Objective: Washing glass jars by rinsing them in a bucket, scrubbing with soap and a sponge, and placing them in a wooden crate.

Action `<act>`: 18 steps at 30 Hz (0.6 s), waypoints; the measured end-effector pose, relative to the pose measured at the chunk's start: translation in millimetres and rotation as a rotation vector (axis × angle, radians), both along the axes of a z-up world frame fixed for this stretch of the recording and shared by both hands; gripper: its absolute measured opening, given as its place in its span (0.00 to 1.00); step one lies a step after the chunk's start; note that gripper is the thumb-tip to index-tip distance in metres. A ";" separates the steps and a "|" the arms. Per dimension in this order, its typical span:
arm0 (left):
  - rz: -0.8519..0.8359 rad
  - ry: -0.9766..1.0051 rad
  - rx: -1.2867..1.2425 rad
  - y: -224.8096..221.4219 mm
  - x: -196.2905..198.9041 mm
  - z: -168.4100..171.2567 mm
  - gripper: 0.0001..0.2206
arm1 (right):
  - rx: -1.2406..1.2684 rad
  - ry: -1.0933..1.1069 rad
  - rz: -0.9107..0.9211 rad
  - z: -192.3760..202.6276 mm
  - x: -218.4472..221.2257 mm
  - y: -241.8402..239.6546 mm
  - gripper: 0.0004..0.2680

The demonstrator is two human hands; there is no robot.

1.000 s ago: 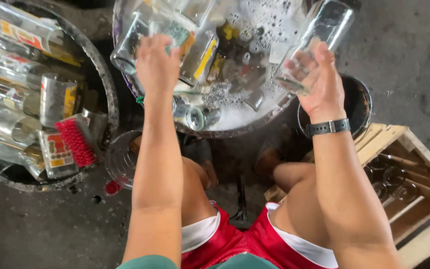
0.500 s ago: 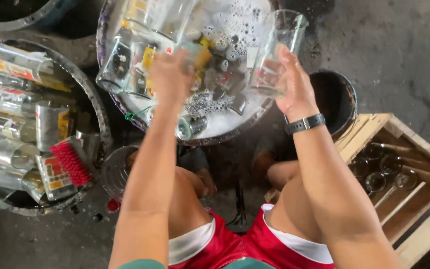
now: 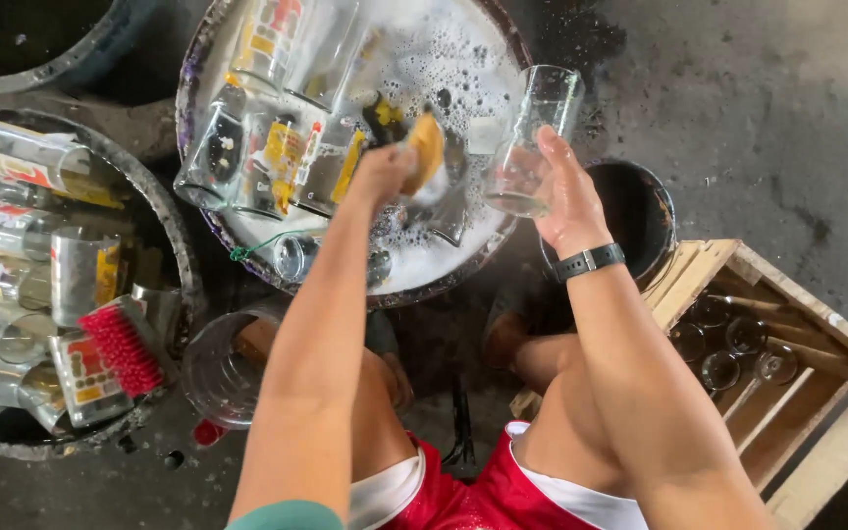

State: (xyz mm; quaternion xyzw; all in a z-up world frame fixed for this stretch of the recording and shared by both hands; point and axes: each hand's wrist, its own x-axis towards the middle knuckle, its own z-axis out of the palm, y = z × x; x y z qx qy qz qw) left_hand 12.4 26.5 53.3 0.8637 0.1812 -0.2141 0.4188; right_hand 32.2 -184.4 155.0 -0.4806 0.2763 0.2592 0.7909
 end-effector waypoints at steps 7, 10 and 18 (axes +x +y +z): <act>-0.172 -0.794 0.095 -29.9 -40.4 135.4 0.13 | 0.149 0.022 -0.056 16.9 -6.4 26.2 0.18; -0.161 -0.965 0.308 -33.0 -37.3 98.1 0.18 | 0.160 -0.125 0.020 2.4 -7.5 36.0 0.20; -0.193 -0.999 0.208 -31.3 -46.1 125.4 0.21 | 0.218 -0.052 0.204 19.1 -3.5 32.8 0.20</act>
